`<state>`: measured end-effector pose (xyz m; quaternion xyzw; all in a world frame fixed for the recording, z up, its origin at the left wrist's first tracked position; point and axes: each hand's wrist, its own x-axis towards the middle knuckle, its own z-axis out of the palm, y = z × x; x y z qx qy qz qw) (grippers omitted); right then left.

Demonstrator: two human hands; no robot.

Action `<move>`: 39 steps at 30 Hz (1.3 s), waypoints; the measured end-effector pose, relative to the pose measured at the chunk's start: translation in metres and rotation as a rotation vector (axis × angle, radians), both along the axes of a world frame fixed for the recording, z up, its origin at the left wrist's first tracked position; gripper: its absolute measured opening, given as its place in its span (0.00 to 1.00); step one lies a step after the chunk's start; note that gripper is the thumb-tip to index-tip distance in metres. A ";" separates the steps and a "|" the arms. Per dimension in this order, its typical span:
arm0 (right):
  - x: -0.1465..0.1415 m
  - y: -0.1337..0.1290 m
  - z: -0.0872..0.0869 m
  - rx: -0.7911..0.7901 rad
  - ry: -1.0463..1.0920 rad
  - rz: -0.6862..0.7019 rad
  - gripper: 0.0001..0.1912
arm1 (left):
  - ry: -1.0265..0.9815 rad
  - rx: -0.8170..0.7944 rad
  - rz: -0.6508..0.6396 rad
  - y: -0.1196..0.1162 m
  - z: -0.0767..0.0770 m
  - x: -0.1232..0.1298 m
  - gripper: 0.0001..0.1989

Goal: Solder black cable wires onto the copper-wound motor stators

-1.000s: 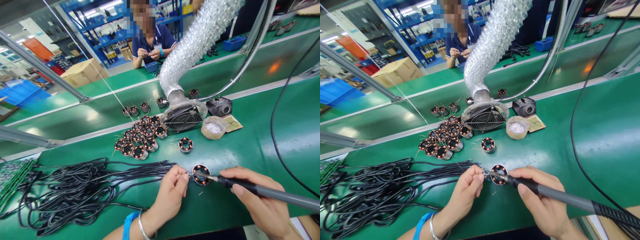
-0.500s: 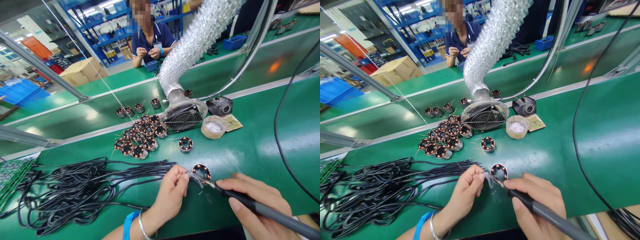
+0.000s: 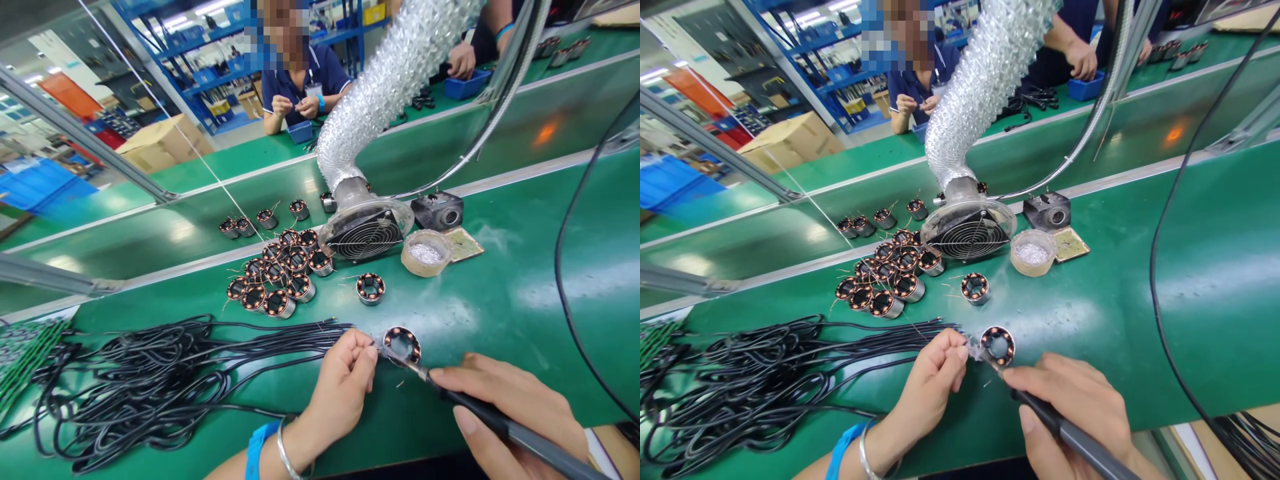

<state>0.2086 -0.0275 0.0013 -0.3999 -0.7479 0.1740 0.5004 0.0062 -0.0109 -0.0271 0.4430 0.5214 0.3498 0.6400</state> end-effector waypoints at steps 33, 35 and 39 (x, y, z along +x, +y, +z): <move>-0.001 -0.006 -0.011 -0.080 0.066 0.025 0.13 | 0.036 -0.003 -0.004 0.000 0.004 0.001 0.18; -0.002 -0.005 -0.011 -0.059 0.067 0.027 0.13 | 0.031 -0.003 -0.004 0.000 0.003 0.000 0.18; 0.001 -0.004 -0.003 -0.037 0.028 -0.037 0.12 | 0.032 -0.008 -0.004 0.000 0.003 0.000 0.18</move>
